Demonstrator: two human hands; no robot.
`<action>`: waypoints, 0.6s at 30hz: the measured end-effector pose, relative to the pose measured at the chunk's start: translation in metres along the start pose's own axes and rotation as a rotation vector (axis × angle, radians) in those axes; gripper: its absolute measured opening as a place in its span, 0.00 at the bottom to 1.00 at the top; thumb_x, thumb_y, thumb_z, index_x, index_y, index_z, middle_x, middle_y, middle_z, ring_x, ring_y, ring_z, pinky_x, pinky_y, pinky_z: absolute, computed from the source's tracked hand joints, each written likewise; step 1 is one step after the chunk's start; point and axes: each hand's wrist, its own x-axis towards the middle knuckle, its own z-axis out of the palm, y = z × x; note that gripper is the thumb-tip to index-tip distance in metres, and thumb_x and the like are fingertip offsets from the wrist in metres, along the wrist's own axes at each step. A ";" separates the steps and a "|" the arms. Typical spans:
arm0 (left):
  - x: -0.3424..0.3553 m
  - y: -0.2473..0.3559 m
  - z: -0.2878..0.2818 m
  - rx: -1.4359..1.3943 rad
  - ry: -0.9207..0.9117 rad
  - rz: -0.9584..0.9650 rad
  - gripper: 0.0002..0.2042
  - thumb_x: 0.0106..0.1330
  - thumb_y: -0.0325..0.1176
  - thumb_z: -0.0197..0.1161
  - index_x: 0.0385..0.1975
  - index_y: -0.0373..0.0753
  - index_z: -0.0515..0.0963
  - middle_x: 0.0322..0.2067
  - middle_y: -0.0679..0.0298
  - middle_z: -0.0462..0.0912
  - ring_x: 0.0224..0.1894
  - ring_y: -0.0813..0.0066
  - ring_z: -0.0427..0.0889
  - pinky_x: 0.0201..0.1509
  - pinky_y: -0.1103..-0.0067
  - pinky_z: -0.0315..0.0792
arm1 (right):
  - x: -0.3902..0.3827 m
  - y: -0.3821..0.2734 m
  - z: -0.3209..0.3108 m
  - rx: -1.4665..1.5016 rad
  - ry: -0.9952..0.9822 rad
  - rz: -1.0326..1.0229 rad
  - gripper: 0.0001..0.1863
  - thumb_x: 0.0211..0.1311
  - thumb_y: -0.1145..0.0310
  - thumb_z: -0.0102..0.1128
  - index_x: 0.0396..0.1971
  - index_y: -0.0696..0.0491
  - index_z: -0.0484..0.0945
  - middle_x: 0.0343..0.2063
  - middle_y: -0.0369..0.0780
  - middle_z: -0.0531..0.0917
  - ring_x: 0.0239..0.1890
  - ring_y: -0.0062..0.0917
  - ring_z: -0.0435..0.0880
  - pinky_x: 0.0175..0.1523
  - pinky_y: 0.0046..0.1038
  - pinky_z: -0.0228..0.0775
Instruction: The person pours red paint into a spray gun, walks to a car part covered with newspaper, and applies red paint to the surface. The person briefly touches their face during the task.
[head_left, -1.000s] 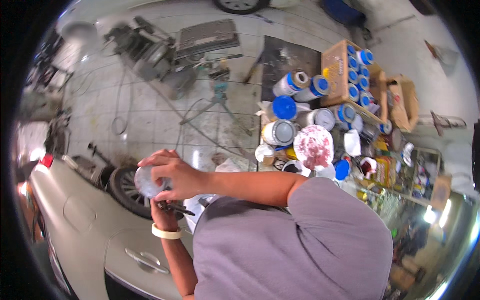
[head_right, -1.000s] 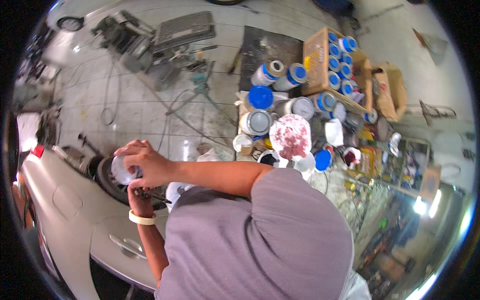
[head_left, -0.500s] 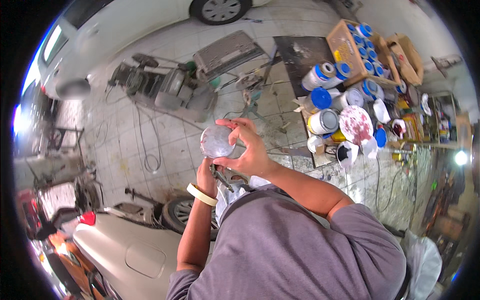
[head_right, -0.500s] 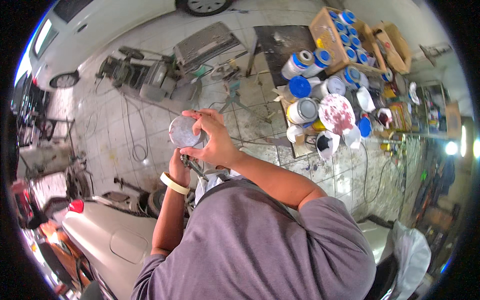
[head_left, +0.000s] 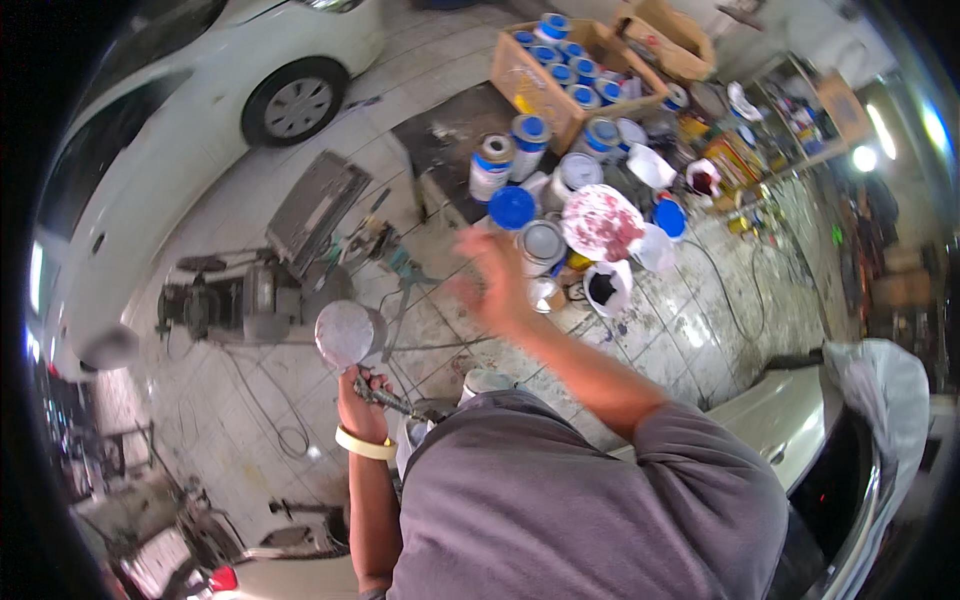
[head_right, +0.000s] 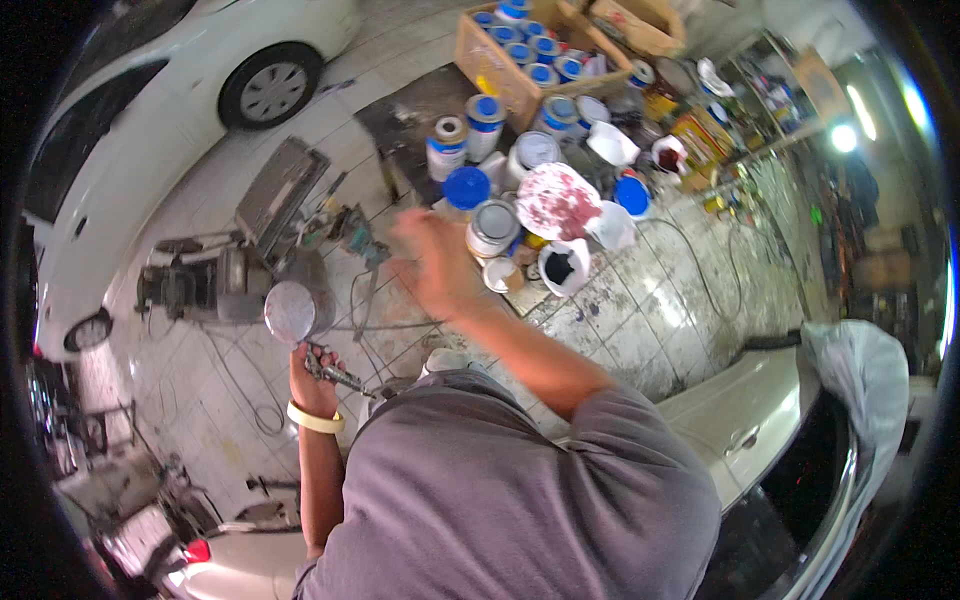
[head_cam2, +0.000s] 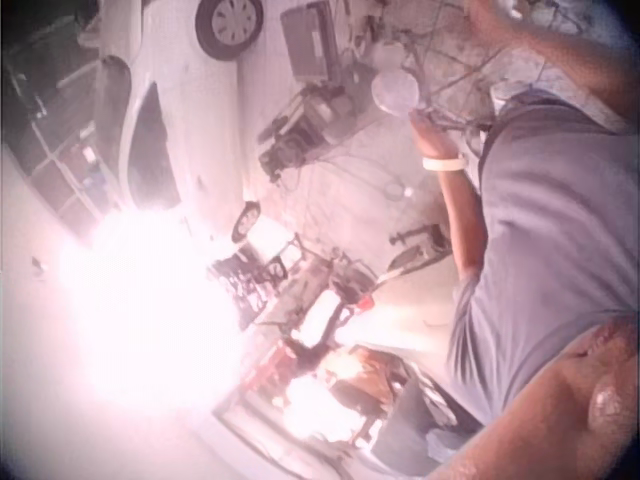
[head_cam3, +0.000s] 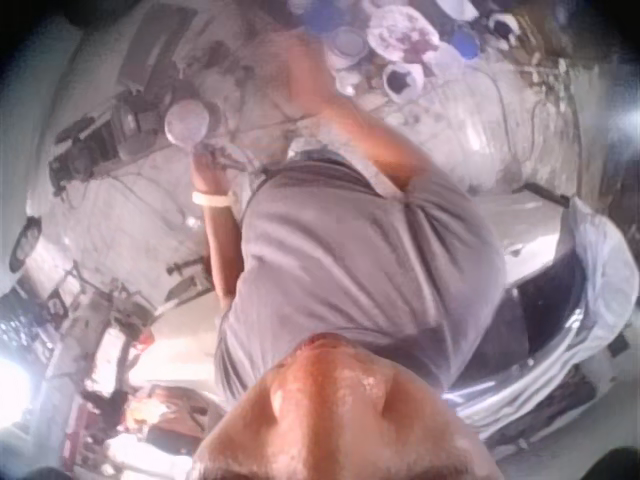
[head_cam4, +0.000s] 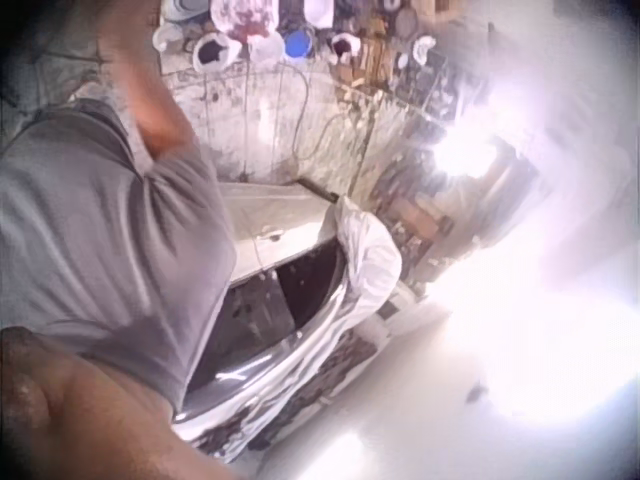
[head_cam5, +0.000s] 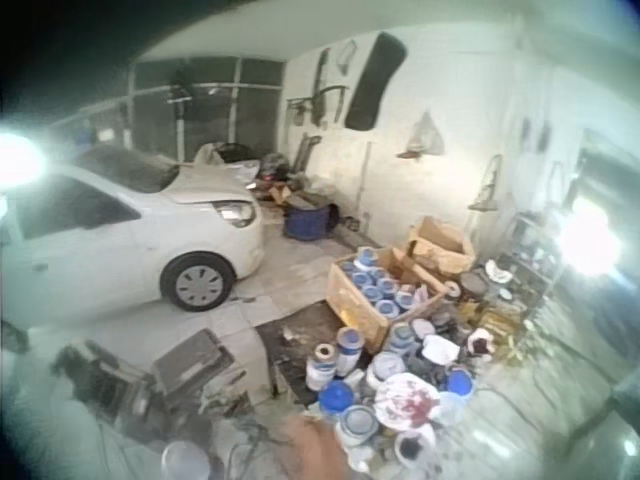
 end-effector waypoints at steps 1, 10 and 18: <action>-0.002 0.004 0.000 -0.025 0.032 0.000 0.11 0.70 0.43 0.56 0.35 0.42 0.73 0.27 0.67 0.73 0.31 0.71 0.76 0.39 0.70 0.71 | 0.002 0.017 -0.030 -0.125 -0.010 0.119 0.29 0.49 0.67 0.75 0.54 0.49 0.75 0.51 0.44 0.79 0.58 0.43 0.74 0.60 0.46 0.63; 0.004 0.044 -0.039 -0.123 0.055 -0.015 0.12 0.69 0.45 0.55 0.29 0.44 0.70 0.20 0.68 0.71 0.33 0.66 0.77 0.40 0.68 0.73 | -0.055 0.210 -0.113 -0.780 -0.375 0.271 0.19 0.47 0.76 0.60 0.43 0.53 0.80 0.41 0.50 0.80 0.48 0.51 0.78 0.51 0.47 0.71; 0.035 0.099 -0.128 -0.307 0.144 -0.027 0.14 0.65 0.44 0.60 0.35 0.37 0.77 0.26 0.64 0.77 0.29 0.66 0.79 0.38 0.69 0.73 | 0.034 0.313 -0.250 -1.213 -0.006 0.164 0.23 0.64 0.68 0.61 0.60 0.52 0.75 0.56 0.46 0.79 0.54 0.35 0.79 0.60 0.31 0.71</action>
